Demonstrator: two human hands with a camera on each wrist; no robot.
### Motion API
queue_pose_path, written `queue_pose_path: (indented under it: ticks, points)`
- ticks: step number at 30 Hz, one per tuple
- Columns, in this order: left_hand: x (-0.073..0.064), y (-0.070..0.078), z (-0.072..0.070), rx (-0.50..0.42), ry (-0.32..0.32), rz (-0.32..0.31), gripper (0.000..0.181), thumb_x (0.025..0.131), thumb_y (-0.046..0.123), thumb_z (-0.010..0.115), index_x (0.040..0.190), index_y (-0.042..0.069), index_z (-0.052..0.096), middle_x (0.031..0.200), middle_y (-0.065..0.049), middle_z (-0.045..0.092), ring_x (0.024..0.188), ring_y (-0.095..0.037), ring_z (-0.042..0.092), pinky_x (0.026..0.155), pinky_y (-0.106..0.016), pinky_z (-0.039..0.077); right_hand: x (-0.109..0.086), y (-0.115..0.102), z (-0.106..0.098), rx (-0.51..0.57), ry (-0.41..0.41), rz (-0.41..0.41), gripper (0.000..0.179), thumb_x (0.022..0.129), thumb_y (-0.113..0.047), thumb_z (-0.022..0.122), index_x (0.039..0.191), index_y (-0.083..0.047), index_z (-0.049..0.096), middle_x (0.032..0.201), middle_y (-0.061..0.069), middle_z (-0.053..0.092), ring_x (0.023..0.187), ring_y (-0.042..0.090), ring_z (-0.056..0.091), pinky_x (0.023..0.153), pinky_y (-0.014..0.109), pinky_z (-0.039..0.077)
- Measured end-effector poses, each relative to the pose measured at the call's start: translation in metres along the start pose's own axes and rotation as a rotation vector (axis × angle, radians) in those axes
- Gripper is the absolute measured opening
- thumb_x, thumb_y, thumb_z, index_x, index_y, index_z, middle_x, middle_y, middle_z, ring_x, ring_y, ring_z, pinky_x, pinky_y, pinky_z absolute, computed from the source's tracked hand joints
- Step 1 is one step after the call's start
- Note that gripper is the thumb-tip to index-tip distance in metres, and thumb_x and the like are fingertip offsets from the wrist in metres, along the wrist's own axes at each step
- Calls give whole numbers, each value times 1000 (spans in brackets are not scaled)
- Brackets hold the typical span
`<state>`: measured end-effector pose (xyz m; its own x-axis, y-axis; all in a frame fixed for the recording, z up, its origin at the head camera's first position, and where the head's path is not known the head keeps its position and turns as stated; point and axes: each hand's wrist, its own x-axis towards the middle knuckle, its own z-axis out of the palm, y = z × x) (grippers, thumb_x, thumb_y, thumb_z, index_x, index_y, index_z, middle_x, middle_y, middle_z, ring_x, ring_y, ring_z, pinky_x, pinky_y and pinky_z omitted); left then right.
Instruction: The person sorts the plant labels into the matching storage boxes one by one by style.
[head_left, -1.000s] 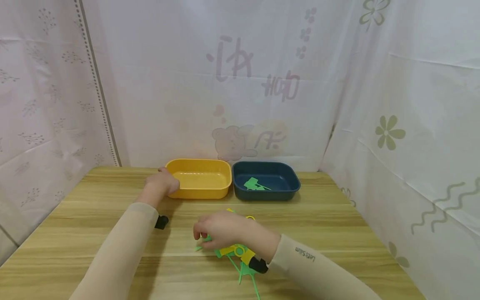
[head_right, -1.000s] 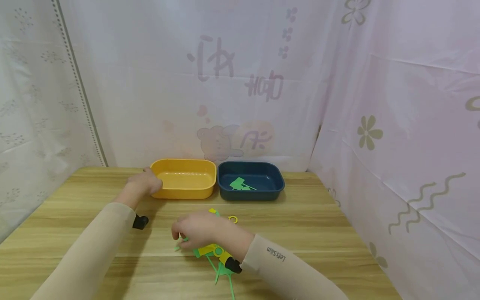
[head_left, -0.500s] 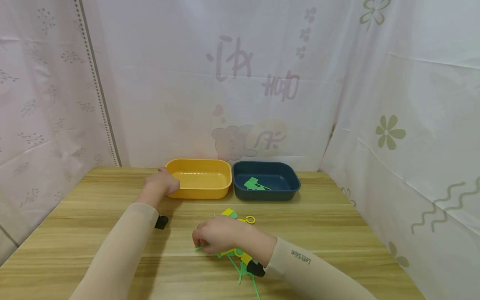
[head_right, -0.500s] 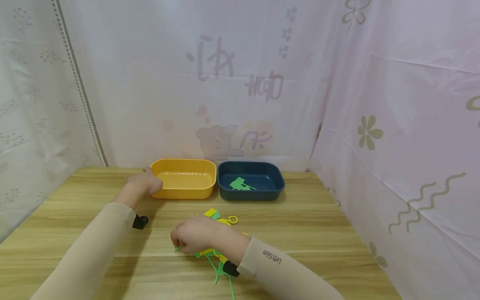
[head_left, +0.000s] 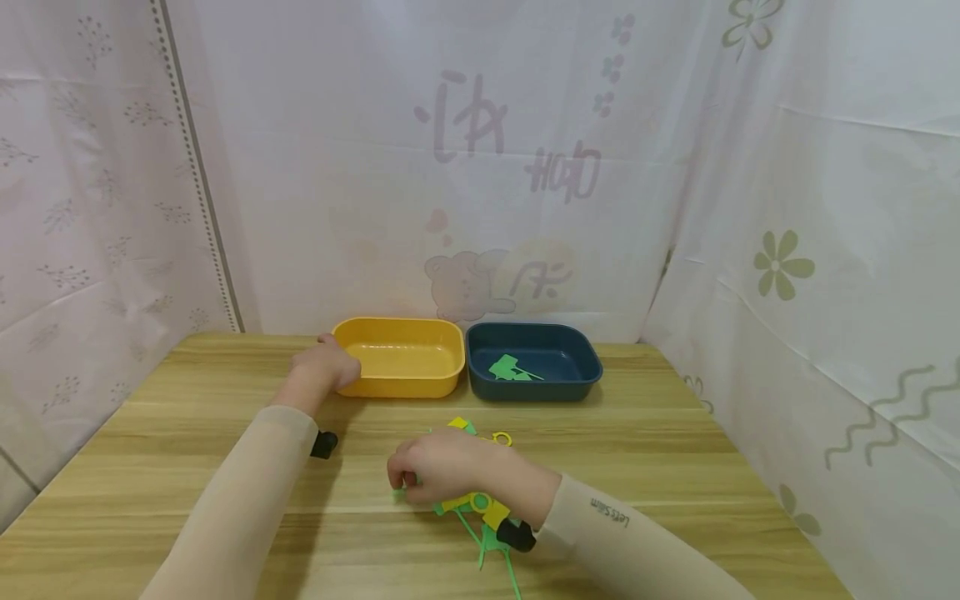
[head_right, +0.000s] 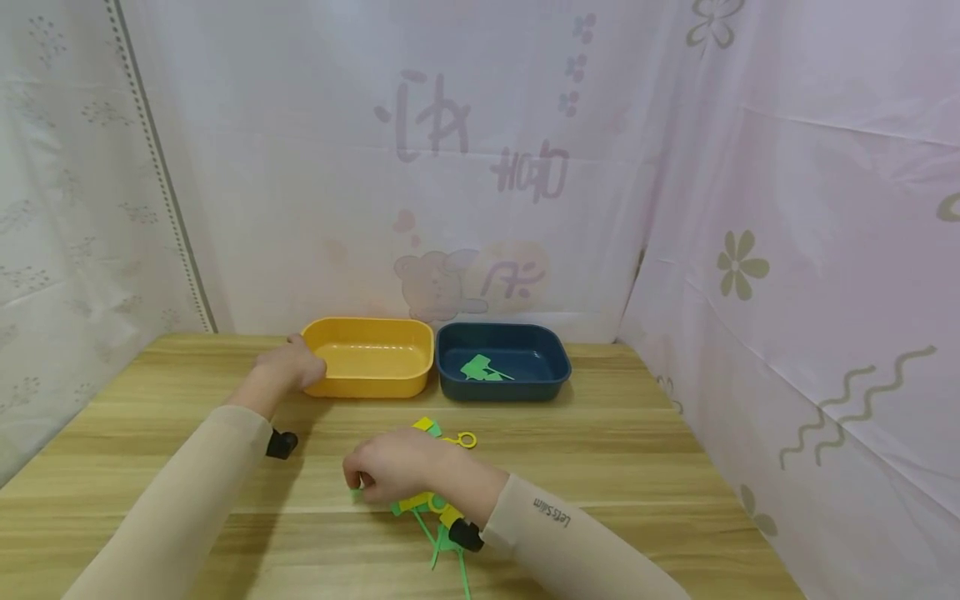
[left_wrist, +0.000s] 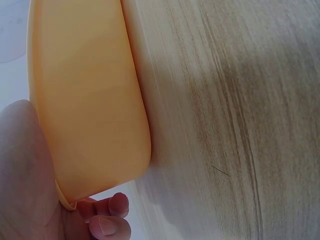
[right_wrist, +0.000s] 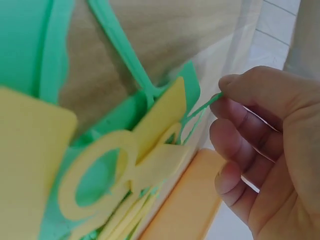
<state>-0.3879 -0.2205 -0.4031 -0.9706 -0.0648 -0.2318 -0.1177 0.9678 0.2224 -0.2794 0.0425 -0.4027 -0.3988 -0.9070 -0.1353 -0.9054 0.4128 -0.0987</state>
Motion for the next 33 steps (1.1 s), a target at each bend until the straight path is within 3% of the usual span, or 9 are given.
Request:
queue_pose_path:
  ticks: [10, 22, 28, 33]
  points:
    - [-2, 0, -2, -16, -8, 1, 88, 104, 31, 32, 161, -27, -2, 142, -44, 61, 134, -58, 59, 117, -66, 45, -5, 6, -11, 153, 39, -26, 10, 102, -19, 75, 111, -23, 76, 97, -18, 69, 87, -2, 61, 78, 10, 46]
    - [-2, 1, -2, -24, -9, 5, 89, 102, 30, 32, 161, -27, -2, 142, -43, 62, 132, -56, 61, 117, -66, 46, -12, 12, -23, 359, 89, -6, 8, 102, -17, 75, 110, -20, 75, 101, -14, 71, 78, -1, 57, 74, 14, 50]
    - [3, -1, 0, -11, -11, -3, 89, 100, 29, 32, 162, -26, -2, 144, -43, 61, 134, -56, 60, 117, -65, 46, -16, 19, -31, 383, 149, -28, 9, 101, -14, 75, 110, -14, 76, 101, -7, 74, 78, 1, 58, 73, 15, 51]
    - [4, -1, 0, -10, -15, -1, 89, 101, 29, 32, 162, -26, -3, 142, -43, 62, 131, -56, 61, 117, -65, 46, -24, 29, -42, 383, 187, 18, 8, 102, -17, 75, 110, -16, 76, 100, -10, 73, 79, 7, 61, 74, 18, 52]
